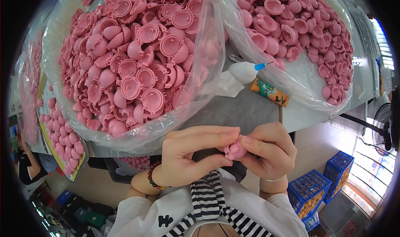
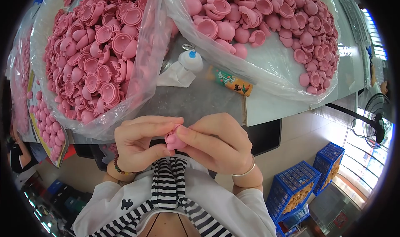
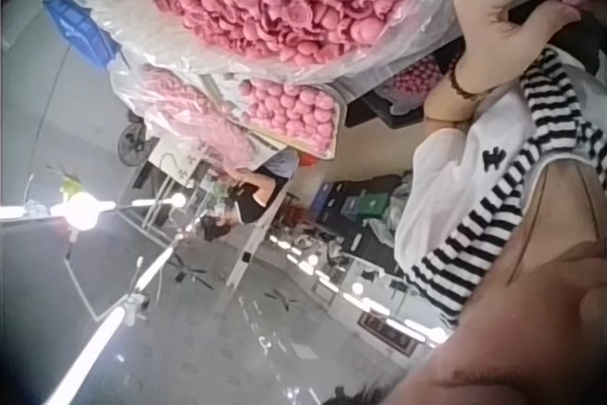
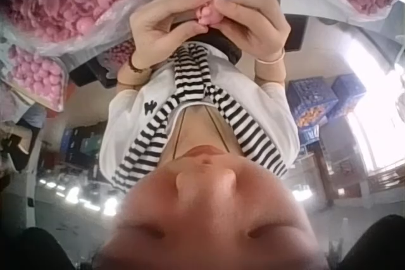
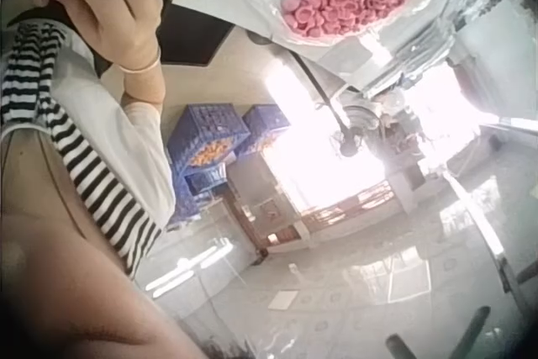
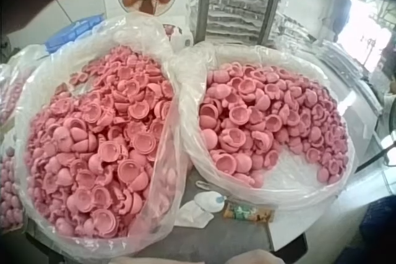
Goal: Assembling pink plastic toy components by applying glue and joining halves.
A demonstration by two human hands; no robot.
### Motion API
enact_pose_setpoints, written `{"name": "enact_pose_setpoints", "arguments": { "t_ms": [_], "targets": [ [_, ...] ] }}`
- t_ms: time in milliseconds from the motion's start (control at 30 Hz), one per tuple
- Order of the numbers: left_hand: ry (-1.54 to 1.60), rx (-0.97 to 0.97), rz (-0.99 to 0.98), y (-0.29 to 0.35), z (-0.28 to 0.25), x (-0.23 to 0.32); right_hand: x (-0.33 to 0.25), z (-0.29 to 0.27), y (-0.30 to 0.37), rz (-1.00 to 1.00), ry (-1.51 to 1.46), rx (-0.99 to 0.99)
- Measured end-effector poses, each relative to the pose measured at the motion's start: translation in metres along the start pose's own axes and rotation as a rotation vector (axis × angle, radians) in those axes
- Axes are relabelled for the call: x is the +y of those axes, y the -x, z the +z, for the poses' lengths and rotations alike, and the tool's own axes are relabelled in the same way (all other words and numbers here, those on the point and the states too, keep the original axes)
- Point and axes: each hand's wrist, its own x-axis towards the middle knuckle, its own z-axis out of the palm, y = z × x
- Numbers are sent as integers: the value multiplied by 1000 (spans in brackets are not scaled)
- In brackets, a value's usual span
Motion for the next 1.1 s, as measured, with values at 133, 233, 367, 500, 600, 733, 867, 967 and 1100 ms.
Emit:
{"name": "enact_pose_setpoints", "arguments": {
  "t_ms": [133, 233, 367, 500, 600, 733, 867, 967, 1100],
  "targets": [
    [59, 16, 96, -6, 4, -3, -5, -1, 4, 23, 52, -56],
    [59, 8, 144, -2, 3, -7, -6, 7, 7, 0, -92, 5],
    [86, 89, 12, -4, 6, -5, -4, 7, 9, -10, -104, -13],
    [-128, 13, 205, -6, 0, -8, -4, 12, 11, -63, -105, 21],
    [-142, 20, 260, -6, -1, -9, -5, 15, 12, -56, -142, 44],
    [6, -96, 202, -9, -4, -1, -5, -1, -1, 35, -363, 2],
    [534, -12, -11, 4, 4, 16, 17, -15, -23, 399, -155, 353],
    [725, -146, -242, 8, -2, 6, 31, -3, -47, 311, 251, 152],
    [971, -153, -297, 10, 3, 10, 45, 7, -48, 179, 418, 121]
  ]
}}
